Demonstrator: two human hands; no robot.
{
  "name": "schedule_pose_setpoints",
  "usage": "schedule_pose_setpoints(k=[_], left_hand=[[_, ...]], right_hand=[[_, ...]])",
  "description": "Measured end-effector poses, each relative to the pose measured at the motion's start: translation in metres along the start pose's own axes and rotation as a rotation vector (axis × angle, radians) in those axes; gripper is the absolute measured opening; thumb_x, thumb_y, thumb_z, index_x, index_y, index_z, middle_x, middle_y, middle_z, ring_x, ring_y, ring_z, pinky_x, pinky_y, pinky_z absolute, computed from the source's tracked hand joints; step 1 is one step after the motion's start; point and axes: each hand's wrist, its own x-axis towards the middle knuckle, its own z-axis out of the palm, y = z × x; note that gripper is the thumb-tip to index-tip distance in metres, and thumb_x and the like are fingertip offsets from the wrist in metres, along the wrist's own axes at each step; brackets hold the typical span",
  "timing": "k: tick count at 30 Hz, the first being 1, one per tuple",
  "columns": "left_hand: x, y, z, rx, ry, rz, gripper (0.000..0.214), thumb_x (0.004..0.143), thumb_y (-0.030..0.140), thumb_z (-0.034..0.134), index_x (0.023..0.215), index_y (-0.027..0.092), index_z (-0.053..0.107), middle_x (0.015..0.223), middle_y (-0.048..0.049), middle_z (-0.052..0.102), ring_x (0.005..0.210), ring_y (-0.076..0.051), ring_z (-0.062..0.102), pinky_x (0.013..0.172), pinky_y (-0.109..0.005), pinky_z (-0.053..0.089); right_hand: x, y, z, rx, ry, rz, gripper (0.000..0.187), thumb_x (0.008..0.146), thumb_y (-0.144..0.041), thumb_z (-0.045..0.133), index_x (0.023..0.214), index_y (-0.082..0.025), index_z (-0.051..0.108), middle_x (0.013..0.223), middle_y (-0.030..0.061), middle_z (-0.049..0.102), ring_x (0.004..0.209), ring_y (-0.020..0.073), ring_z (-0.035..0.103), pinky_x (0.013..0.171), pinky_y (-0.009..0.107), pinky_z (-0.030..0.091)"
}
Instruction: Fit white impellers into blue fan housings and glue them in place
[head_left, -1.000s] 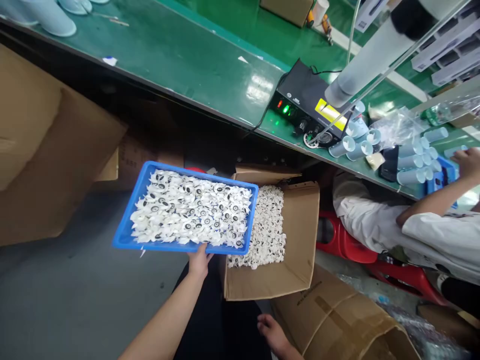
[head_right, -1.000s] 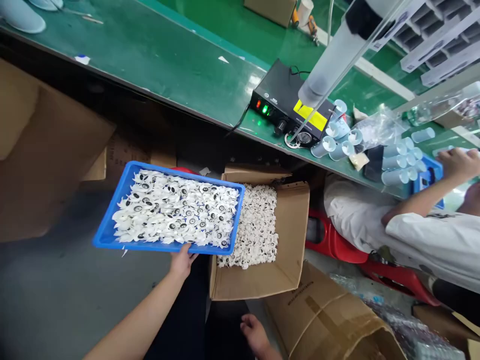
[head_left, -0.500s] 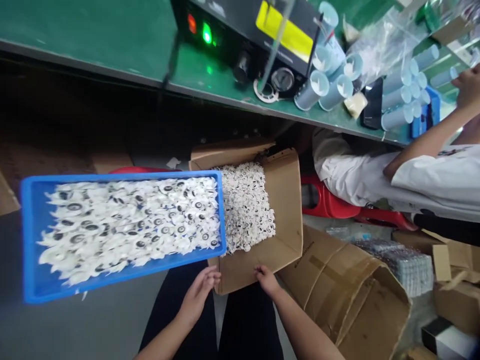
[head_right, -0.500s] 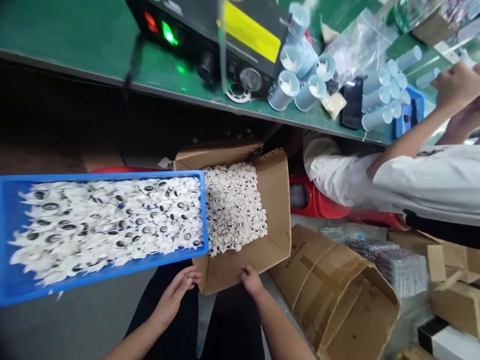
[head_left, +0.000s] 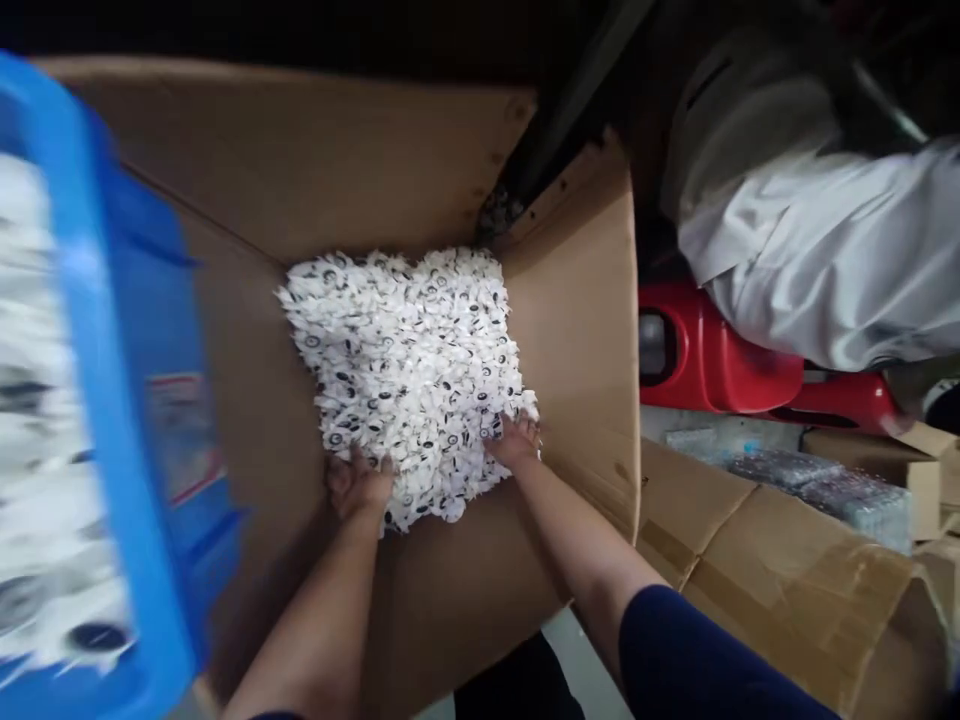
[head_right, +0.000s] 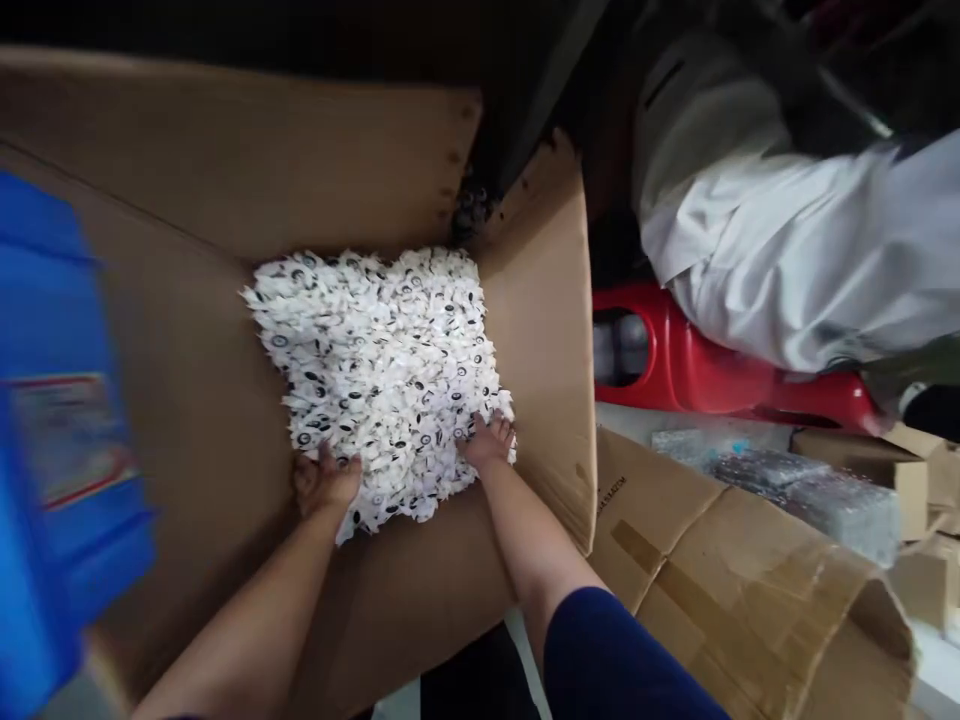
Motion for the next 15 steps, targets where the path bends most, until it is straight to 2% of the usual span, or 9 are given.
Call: schedule_pose_setpoints(k=[2, 3, 4, 6, 8, 10, 11, 13, 15], left_hand=[[0.006, -0.010, 0.021, 0.069, 0.009, 0.024, 0.083, 0.097, 0.053, 0.057, 0.165, 0.023, 0.020, 0.175, -0.0135, -0.004, 0.158, -0.044, 0.004, 0.125, -0.066, 0.018], [0.004, -0.015, 0.030, 0.100, -0.001, 0.034, 0.086, 0.097, 0.056, 0.056, 0.166, 0.024, 0.017, 0.175, -0.0131, -0.008, 0.158, -0.045, 0.000, 0.124, -0.068, 0.017], [0.000, -0.018, 0.036, 0.129, -0.018, 0.039, 0.086, 0.096, 0.058, 0.056, 0.166, 0.025, 0.018, 0.175, -0.0129, -0.008, 0.158, -0.046, 0.000, 0.123, -0.069, 0.017], [-0.010, -0.022, 0.041, 0.173, -0.077, 0.043, 0.082, 0.095, 0.059, 0.058, 0.163, 0.026, 0.027, 0.174, -0.0141, 0.006, 0.157, -0.046, 0.009, 0.122, -0.070, 0.021], [-0.017, -0.024, 0.038, 0.199, -0.147, 0.052, 0.073, 0.095, 0.057, 0.060, 0.156, 0.023, 0.041, 0.167, -0.0155, 0.028, 0.154, -0.041, 0.025, 0.120, -0.067, 0.027], [-0.019, -0.024, 0.030, 0.208, -0.209, 0.058, 0.065, 0.096, 0.056, 0.059, 0.150, 0.021, 0.049, 0.159, -0.0150, 0.042, 0.147, -0.037, 0.039, 0.119, -0.063, 0.032], [-0.018, -0.024, 0.026, 0.209, -0.229, 0.051, 0.064, 0.096, 0.057, 0.059, 0.148, 0.021, 0.051, 0.158, -0.0147, 0.044, 0.145, -0.036, 0.042, 0.119, -0.062, 0.034], [-0.013, -0.023, 0.021, 0.207, -0.252, 0.022, 0.064, 0.096, 0.058, 0.059, 0.148, 0.022, 0.050, 0.159, -0.0148, 0.042, 0.144, -0.036, 0.042, 0.119, -0.062, 0.034], [-0.007, -0.022, 0.021, 0.197, -0.269, -0.002, 0.065, 0.096, 0.057, 0.060, 0.149, 0.022, 0.049, 0.160, -0.0151, 0.041, 0.145, -0.036, 0.042, 0.119, -0.063, 0.033]], right_hand=[[0.006, -0.001, 0.019, -0.064, 0.035, 0.026, 0.092, 0.087, -0.059, 0.064, 0.164, -0.025, 0.027, 0.175, 0.0129, -0.008, 0.159, 0.0434, -0.011, 0.125, 0.065, -0.001], [0.005, -0.004, 0.028, -0.092, 0.028, 0.017, 0.093, 0.088, -0.062, 0.059, 0.165, -0.025, 0.022, 0.175, 0.0134, -0.008, 0.159, 0.0428, -0.013, 0.123, 0.067, -0.003], [0.000, -0.007, 0.036, -0.116, 0.001, -0.007, 0.094, 0.087, -0.066, 0.057, 0.165, -0.026, 0.022, 0.175, 0.0142, -0.004, 0.159, 0.0424, -0.012, 0.122, 0.068, -0.002], [-0.014, -0.014, 0.048, -0.147, -0.102, -0.070, 0.096, 0.081, -0.073, 0.060, 0.162, -0.029, 0.031, 0.173, 0.0155, 0.011, 0.159, 0.0435, 0.001, 0.122, 0.069, 0.006], [-0.027, -0.020, 0.053, -0.157, -0.225, -0.107, 0.100, 0.071, -0.078, 0.069, 0.156, -0.033, 0.041, 0.169, 0.0147, 0.024, 0.155, 0.0456, 0.020, 0.120, 0.065, 0.021], [-0.036, -0.027, 0.054, -0.156, -0.304, -0.087, 0.105, 0.067, -0.080, 0.071, 0.156, -0.036, 0.040, 0.169, 0.0138, 0.022, 0.150, 0.0476, 0.031, 0.116, 0.063, 0.030], [-0.039, -0.029, 0.055, -0.155, -0.326, -0.066, 0.108, 0.067, -0.081, 0.070, 0.159, -0.037, 0.035, 0.171, 0.0140, 0.017, 0.149, 0.0490, 0.032, 0.115, 0.064, 0.032], [-0.041, -0.033, 0.057, -0.153, -0.357, -0.031, 0.114, 0.067, -0.085, 0.066, 0.162, -0.036, 0.027, 0.173, 0.0153, 0.004, 0.152, 0.0525, 0.025, 0.115, 0.067, 0.031], [-0.039, -0.033, 0.058, -0.149, -0.390, -0.028, 0.121, 0.064, -0.088, 0.067, 0.163, -0.033, 0.025, 0.173, 0.0167, -0.001, 0.154, 0.0538, 0.017, 0.117, 0.066, 0.029]])
